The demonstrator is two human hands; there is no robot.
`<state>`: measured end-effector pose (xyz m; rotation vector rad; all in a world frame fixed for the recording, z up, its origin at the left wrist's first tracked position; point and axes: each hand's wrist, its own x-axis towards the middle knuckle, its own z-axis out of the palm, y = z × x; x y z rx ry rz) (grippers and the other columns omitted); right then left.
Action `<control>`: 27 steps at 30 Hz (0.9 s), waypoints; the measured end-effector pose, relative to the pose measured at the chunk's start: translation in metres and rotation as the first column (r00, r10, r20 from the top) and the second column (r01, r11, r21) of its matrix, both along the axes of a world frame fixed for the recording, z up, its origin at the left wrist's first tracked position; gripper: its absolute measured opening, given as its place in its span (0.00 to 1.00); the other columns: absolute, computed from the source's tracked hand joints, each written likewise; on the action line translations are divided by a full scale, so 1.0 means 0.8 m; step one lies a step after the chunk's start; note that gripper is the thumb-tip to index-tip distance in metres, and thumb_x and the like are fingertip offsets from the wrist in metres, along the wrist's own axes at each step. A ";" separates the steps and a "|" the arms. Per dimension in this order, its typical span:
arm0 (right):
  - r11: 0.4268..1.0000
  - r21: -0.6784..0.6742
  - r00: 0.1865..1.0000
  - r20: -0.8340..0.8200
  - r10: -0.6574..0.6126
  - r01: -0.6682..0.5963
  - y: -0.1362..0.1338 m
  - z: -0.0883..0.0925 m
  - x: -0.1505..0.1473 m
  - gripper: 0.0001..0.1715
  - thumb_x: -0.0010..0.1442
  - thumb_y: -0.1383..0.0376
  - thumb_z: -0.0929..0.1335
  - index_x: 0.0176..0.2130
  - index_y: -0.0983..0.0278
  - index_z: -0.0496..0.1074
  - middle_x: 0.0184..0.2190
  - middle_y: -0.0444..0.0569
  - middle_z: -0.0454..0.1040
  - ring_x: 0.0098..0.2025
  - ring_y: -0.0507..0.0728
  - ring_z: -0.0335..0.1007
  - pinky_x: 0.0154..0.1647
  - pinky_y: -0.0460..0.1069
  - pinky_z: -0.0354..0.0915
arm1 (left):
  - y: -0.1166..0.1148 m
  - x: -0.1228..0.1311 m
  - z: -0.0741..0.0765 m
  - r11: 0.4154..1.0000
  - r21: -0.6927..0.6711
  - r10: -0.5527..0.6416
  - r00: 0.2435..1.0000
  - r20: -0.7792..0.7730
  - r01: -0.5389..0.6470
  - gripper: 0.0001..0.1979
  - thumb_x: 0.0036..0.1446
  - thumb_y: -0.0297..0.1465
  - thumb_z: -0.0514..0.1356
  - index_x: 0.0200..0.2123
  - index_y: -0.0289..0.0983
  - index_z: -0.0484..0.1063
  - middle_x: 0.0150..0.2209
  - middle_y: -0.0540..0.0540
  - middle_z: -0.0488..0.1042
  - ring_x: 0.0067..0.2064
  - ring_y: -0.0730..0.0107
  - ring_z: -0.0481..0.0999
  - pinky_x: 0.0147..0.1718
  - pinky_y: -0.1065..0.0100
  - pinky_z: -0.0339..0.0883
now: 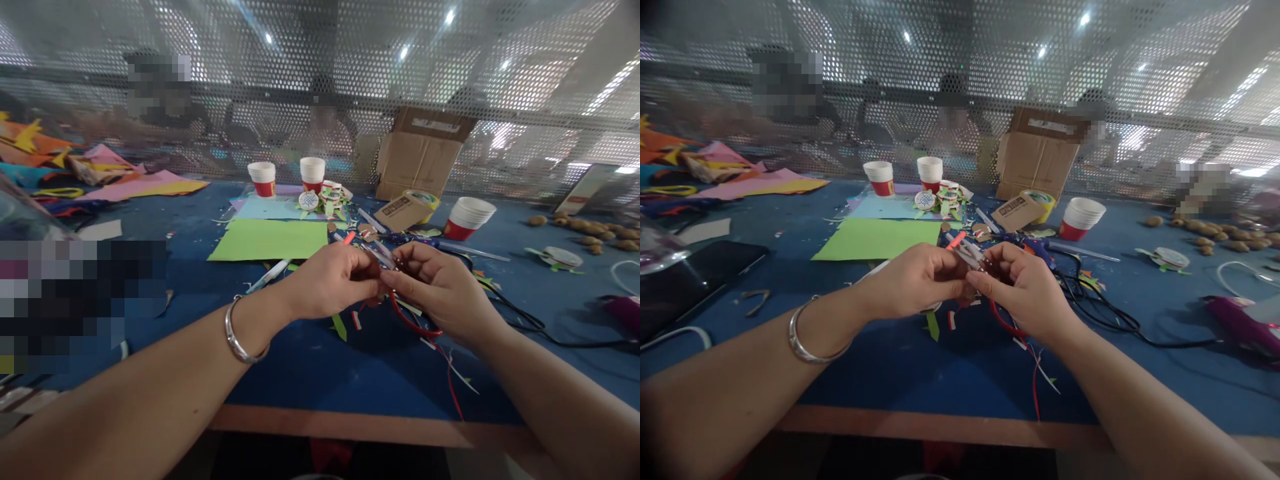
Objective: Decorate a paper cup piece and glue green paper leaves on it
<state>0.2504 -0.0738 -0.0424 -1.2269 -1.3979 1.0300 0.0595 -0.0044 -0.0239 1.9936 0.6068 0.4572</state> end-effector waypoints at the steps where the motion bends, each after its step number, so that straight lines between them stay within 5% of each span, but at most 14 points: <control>1: 1.000 0.001 1.000 -0.004 -0.010 0.010 0.000 0.001 -0.001 0.23 0.50 0.55 0.80 0.38 0.63 0.72 0.29 0.43 0.76 0.31 0.52 0.73 0.33 0.46 0.66 | 0.000 0.000 -0.001 1.000 0.000 0.002 1.000 -0.012 -0.002 0.08 0.61 0.32 0.64 0.33 0.33 0.79 0.31 0.45 0.82 0.33 0.69 0.80 0.33 0.71 0.70; 7: 0.995 0.066 0.995 0.059 -0.084 0.080 0.001 0.003 -0.001 0.22 0.49 0.56 0.80 0.37 0.62 0.72 0.29 0.43 0.74 0.30 0.52 0.69 0.32 0.47 0.66 | -0.001 0.004 -0.004 0.963 -0.269 0.026 0.998 0.057 -0.010 0.04 0.59 0.28 0.66 0.31 0.34 0.76 0.29 0.47 0.81 0.31 0.71 0.82 0.33 0.71 0.73; 11: 0.987 0.105 0.990 0.052 -0.131 0.125 0.001 0.001 0.001 0.23 0.50 0.55 0.80 0.37 0.62 0.71 0.29 0.43 0.73 0.30 0.52 0.68 0.32 0.47 0.65 | -0.004 0.009 -0.003 0.808 -0.588 0.139 0.982 0.129 -0.037 0.04 0.58 0.23 0.67 0.31 0.32 0.75 0.30 0.45 0.81 0.32 0.71 0.83 0.36 0.70 0.75; 15: 0.986 0.102 0.990 0.016 -0.138 0.135 0.002 -0.002 0.003 0.23 0.49 0.56 0.81 0.37 0.63 0.71 0.28 0.42 0.73 0.30 0.51 0.67 0.31 0.46 0.63 | -0.005 0.011 -0.005 0.704 -0.710 0.190 0.968 0.163 -0.019 0.05 0.57 0.22 0.67 0.32 0.32 0.73 0.28 0.45 0.81 0.31 0.71 0.82 0.34 0.72 0.73; 20: 0.997 0.021 0.997 -0.034 -0.067 0.068 0.005 -0.002 0.006 0.25 0.52 0.52 0.79 0.40 0.62 0.71 0.26 0.40 0.72 0.23 0.48 0.61 0.23 0.44 0.56 | 0.000 0.011 -0.007 0.753 -0.657 0.290 0.912 0.290 -0.031 0.04 0.59 0.23 0.65 0.32 0.32 0.72 0.28 0.47 0.78 0.30 0.74 0.80 0.37 0.70 0.72; 27: 0.994 0.054 0.990 0.102 -0.098 0.093 -0.001 0.006 0.001 0.24 0.59 0.45 0.73 0.37 0.63 0.71 0.18 0.35 0.58 0.19 0.46 0.45 0.18 0.46 0.40 | 0.001 0.011 -0.007 0.811 -0.583 0.342 0.852 0.396 -0.055 0.05 0.57 0.25 0.65 0.32 0.33 0.70 0.28 0.51 0.74 0.30 0.77 0.73 0.34 0.72 0.65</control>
